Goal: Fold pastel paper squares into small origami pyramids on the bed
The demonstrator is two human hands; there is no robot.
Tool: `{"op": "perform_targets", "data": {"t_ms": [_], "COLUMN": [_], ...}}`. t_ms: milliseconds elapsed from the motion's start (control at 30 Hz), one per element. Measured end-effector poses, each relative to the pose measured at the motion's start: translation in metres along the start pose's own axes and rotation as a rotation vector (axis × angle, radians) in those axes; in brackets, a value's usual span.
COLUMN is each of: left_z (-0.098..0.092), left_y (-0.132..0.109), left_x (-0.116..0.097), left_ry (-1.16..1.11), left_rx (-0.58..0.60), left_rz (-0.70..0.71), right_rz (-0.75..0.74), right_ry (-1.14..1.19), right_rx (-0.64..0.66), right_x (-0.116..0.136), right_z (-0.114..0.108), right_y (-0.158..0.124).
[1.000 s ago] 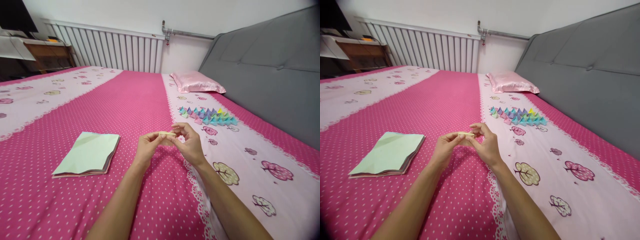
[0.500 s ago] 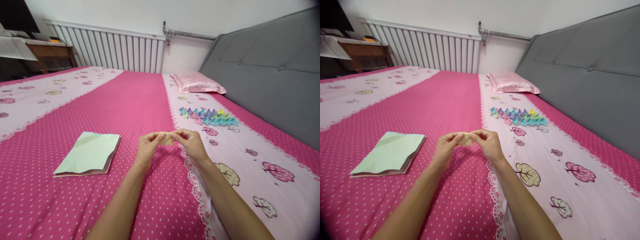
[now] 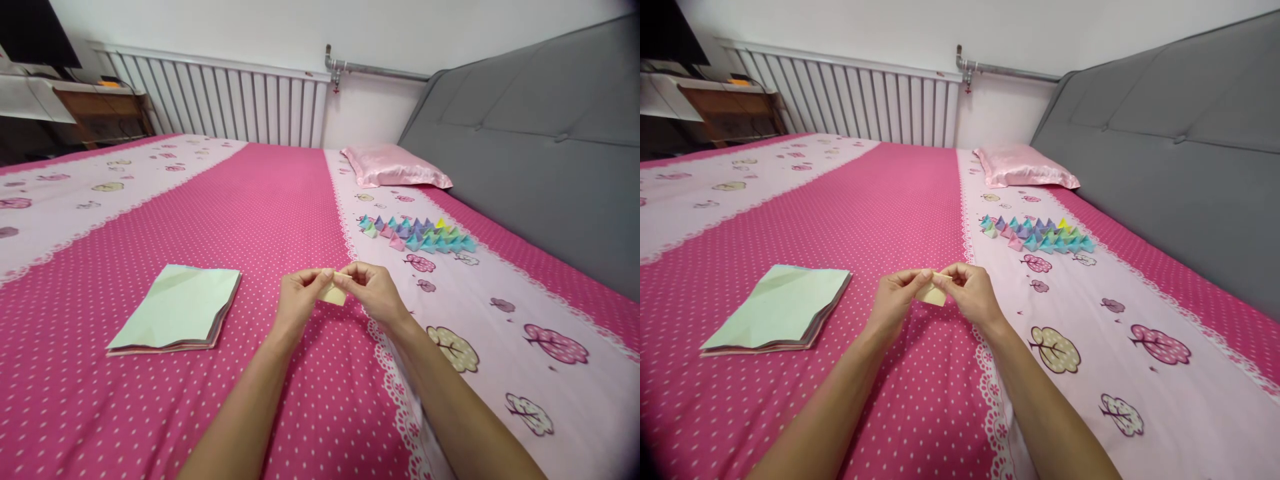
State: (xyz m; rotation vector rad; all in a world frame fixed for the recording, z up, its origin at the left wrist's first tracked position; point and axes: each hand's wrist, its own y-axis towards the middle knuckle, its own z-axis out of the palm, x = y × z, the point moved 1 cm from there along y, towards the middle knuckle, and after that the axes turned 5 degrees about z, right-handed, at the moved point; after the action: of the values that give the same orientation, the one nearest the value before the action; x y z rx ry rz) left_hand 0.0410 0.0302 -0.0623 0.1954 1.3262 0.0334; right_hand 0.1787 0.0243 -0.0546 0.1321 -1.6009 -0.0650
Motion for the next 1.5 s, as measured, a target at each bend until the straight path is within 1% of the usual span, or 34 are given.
{"op": "perform_targets", "data": {"t_ms": [100,200,333,533,767,900,1067,1200,1267,1400,1500], "left_z": [0.000,0.001,0.002,0.002,0.004,0.002,-0.001,-0.001,0.000,0.000,0.000], "left_y": [0.002,0.002,0.002,0.002,0.001,0.002,0.003,0.004,0.005,0.003,0.001], "left_x": [0.001,0.000,0.001,0.001,-0.004,-0.006,-0.002,0.006,0.008,0.003,-0.005], "left_ry": [-0.004,0.078,0.130,0.089,-0.017,-0.029,0.074,0.218,0.255,0.199,0.171], "left_rx": [0.009,0.021,0.031,0.070,0.133,0.174,0.219,0.205,0.177,0.070,0.037], "left_rz": [-0.055,-0.092,-0.066,-0.032,-0.094,-0.111,-0.068,0.005,0.007,-0.056,-0.043], "right_rz": [0.069,0.108,0.109,0.118,0.117,0.151,0.114,0.068,0.049,0.054,0.074], "right_ry": [0.083,0.152,0.192,0.242,0.274,0.234,0.073,-0.060,-0.096,-0.076,-0.033], "right_rx": [-0.042,-0.077,-0.099,-0.056,-0.068,-0.030,0.092,0.092,0.077,0.026,0.004], "right_x": [-0.001,-0.001,-0.001,-0.002,0.001,0.002,0.006,0.007,0.006,0.005,0.006], "right_z": [-0.002,-0.003,-0.003,-0.004,-0.005,-0.008,-0.012,-0.012,-0.012,-0.014,-0.014], "right_y": [0.002,0.003,0.003,0.003,0.003,0.003,0.001,0.001,0.001,0.002,0.002]}}
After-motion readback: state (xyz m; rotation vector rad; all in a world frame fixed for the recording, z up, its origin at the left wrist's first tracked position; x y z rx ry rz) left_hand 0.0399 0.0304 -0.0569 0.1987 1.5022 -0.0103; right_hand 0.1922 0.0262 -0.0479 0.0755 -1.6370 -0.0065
